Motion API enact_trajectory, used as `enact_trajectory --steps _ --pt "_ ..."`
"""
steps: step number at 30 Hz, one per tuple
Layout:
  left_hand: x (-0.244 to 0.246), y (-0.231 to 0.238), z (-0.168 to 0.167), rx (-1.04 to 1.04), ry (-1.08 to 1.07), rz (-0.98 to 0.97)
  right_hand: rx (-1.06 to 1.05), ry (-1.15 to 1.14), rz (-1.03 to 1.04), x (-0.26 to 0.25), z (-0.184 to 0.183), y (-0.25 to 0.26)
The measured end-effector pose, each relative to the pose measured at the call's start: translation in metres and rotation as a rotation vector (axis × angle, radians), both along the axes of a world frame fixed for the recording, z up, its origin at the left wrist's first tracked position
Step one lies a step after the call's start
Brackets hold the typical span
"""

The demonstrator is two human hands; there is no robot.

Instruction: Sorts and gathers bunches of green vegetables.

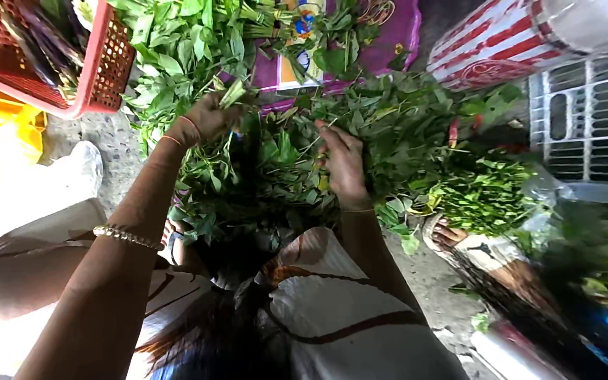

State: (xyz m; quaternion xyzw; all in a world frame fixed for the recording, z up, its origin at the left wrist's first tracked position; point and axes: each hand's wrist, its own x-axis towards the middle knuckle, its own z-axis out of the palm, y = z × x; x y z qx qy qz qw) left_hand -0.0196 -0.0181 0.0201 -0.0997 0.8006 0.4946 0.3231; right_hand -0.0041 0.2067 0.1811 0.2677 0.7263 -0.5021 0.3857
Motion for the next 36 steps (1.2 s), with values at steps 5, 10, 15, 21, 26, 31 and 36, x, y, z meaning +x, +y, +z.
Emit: enact_trajectory --steps 5,10,15,21,26,31,36 --pt "-0.012 -0.013 0.031 0.29 0.181 0.242 -0.18 0.046 -0.196 0.003 -0.066 0.047" --pt "-0.027 0.017 0.071 0.066 0.059 0.034 -0.686 0.425 -0.323 0.029 -0.211 0.099" --pt "-0.043 0.072 0.063 0.019 -0.122 -0.223 -0.653 0.324 -0.321 0.02 -0.119 0.072" --pt "-0.051 0.104 0.051 0.111 -0.097 -0.343 -0.749 0.51 -0.311 0.005 -0.161 0.077" --pt "-0.047 0.107 0.045 0.076 -0.028 -0.456 -0.654 0.45 -0.377 0.0 -0.166 0.085" --pt "-0.04 0.095 0.035 0.179 -0.151 -0.383 -0.306 0.602 -0.643 -0.004 -0.178 0.121" --pt "-0.042 0.108 0.03 0.315 -0.205 -0.069 -0.293 0.503 -0.254 0.016 -0.156 0.121"
